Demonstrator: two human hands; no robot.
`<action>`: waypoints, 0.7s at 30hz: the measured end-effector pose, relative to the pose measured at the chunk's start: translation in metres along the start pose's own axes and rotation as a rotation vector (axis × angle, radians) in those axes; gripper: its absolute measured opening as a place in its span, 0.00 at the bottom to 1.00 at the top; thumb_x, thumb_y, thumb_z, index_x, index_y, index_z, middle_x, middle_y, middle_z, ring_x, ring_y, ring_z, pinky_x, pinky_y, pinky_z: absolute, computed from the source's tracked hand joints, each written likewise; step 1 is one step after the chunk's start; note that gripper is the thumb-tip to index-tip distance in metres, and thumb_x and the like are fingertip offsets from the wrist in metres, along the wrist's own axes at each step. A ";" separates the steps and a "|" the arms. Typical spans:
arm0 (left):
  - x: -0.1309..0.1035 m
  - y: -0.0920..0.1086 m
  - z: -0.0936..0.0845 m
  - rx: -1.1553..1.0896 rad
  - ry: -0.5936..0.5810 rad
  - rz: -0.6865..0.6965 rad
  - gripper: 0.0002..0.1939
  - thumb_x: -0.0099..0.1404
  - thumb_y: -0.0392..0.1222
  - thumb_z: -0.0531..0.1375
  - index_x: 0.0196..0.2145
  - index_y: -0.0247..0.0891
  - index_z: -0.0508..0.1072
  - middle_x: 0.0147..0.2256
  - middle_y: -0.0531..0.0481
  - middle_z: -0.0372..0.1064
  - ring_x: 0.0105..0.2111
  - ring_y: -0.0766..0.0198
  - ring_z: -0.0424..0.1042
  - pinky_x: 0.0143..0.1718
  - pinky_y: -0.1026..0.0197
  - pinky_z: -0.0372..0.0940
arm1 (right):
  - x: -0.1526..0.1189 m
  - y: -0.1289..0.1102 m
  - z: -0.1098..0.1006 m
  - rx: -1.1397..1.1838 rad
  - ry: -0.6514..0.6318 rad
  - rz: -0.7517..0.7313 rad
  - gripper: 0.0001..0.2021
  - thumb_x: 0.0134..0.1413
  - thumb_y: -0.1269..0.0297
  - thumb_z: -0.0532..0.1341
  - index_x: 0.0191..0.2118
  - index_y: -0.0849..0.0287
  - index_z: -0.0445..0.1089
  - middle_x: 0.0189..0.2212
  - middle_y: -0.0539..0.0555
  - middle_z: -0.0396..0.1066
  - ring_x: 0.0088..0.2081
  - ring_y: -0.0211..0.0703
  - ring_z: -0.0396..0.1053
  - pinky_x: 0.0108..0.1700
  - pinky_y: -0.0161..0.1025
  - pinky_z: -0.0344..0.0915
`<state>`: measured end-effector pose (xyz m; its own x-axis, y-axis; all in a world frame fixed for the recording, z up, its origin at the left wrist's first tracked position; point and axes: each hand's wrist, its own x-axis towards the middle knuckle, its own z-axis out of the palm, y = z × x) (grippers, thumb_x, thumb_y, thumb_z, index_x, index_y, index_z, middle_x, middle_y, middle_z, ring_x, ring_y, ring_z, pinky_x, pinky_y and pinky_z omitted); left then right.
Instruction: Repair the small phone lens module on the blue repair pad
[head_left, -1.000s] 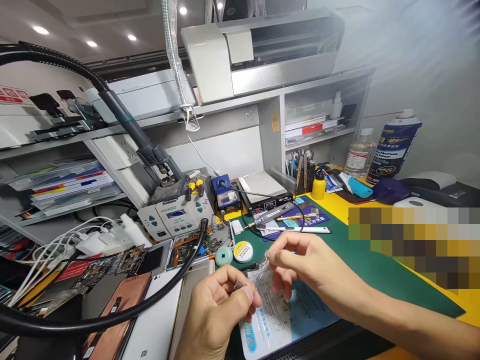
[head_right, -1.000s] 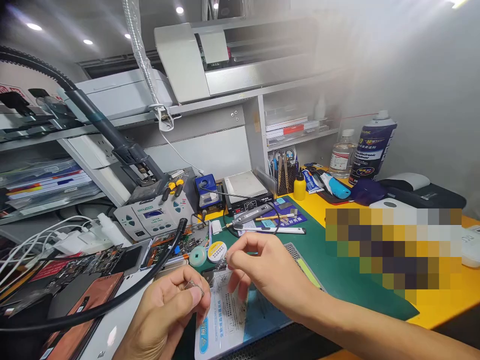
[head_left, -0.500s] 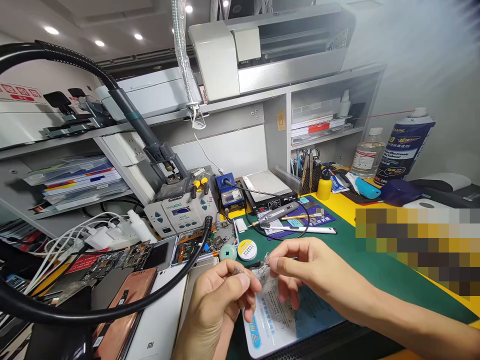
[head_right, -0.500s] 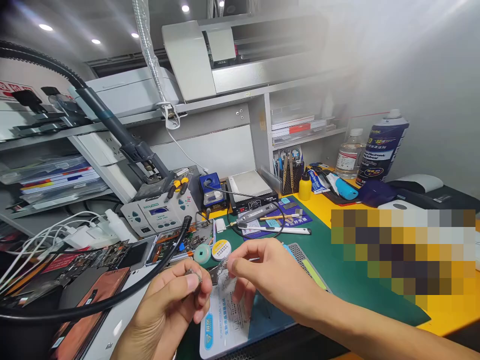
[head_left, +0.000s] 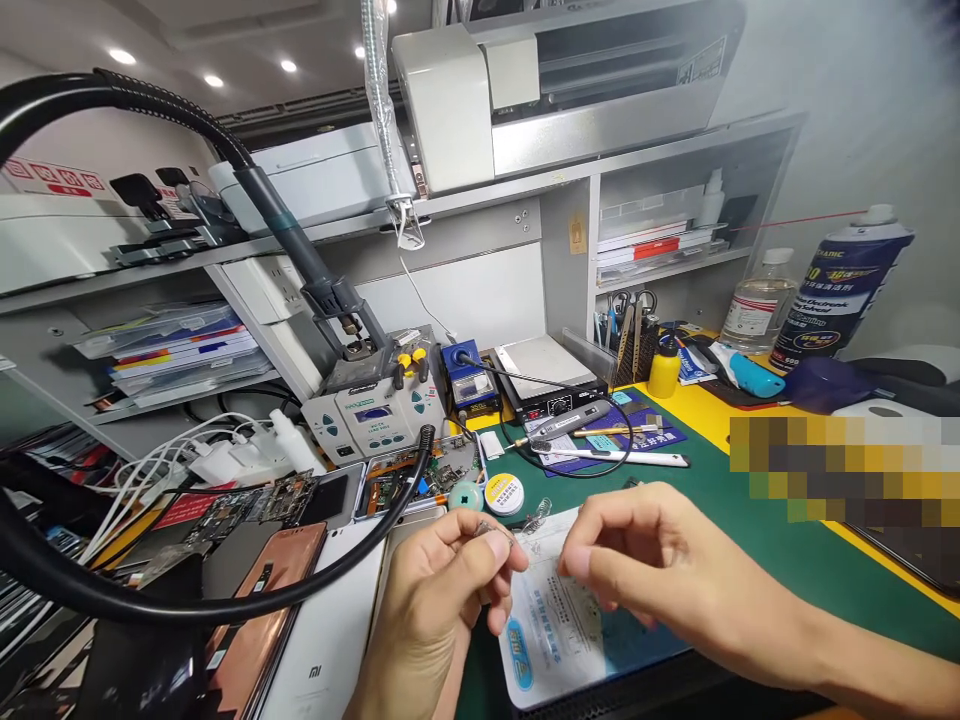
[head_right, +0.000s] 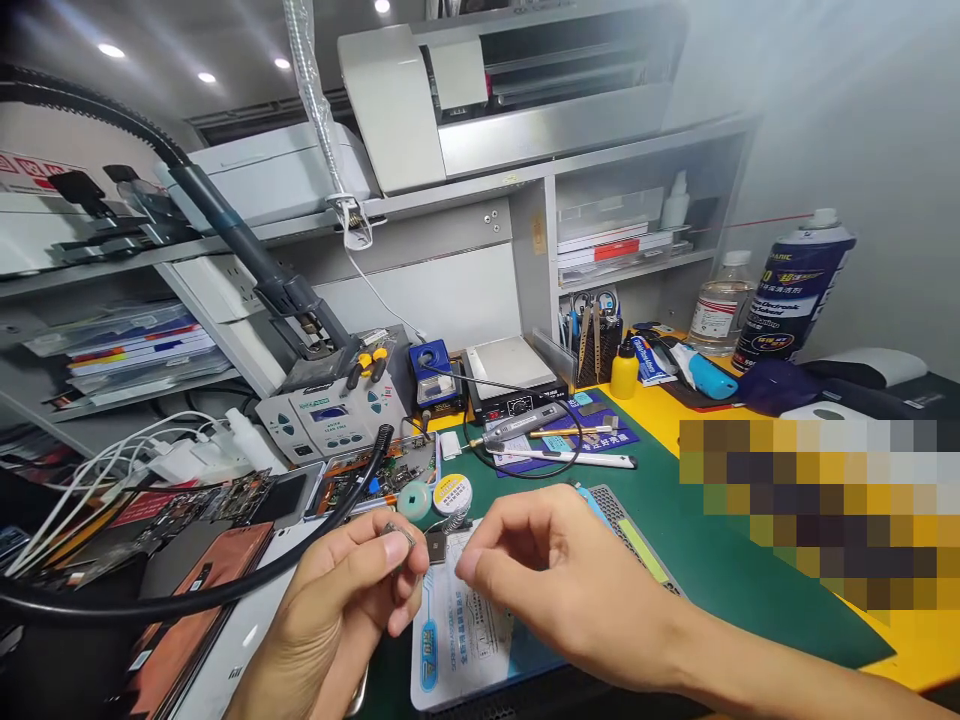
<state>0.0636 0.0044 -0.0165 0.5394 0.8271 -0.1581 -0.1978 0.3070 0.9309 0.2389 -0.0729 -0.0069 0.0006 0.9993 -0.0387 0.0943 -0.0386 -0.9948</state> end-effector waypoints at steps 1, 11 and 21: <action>0.000 0.000 0.000 -0.017 -0.001 0.000 0.11 0.54 0.43 0.67 0.26 0.31 0.73 0.25 0.49 0.69 0.22 0.70 0.60 0.20 0.69 0.57 | 0.001 0.000 0.002 -0.001 -0.023 0.045 0.18 0.56 0.50 0.64 0.28 0.63 0.72 0.17 0.46 0.59 0.20 0.31 0.52 0.21 0.30 0.49; 0.005 0.002 -0.006 -0.295 -0.193 -0.131 0.10 0.57 0.40 0.64 0.21 0.33 0.73 0.20 0.52 0.63 0.17 0.72 0.57 0.17 0.69 0.51 | 0.010 0.013 0.001 0.166 0.144 -0.020 0.16 0.52 0.61 0.70 0.42 0.56 0.64 0.26 0.42 0.63 0.20 0.27 0.55 0.20 0.25 0.54; 0.007 0.000 -0.008 -0.365 -0.255 -0.203 0.12 0.61 0.37 0.59 0.21 0.32 0.74 0.20 0.50 0.61 0.19 0.70 0.53 0.16 0.69 0.50 | 0.009 0.015 0.000 0.157 -0.006 -0.032 0.17 0.55 0.53 0.67 0.44 0.60 0.75 0.17 0.44 0.61 0.19 0.30 0.55 0.19 0.27 0.53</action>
<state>0.0610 0.0137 -0.0199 0.7711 0.6057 -0.1960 -0.3176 0.6329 0.7061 0.2406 -0.0642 -0.0217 -0.0059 1.0000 -0.0067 -0.0629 -0.0071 -0.9980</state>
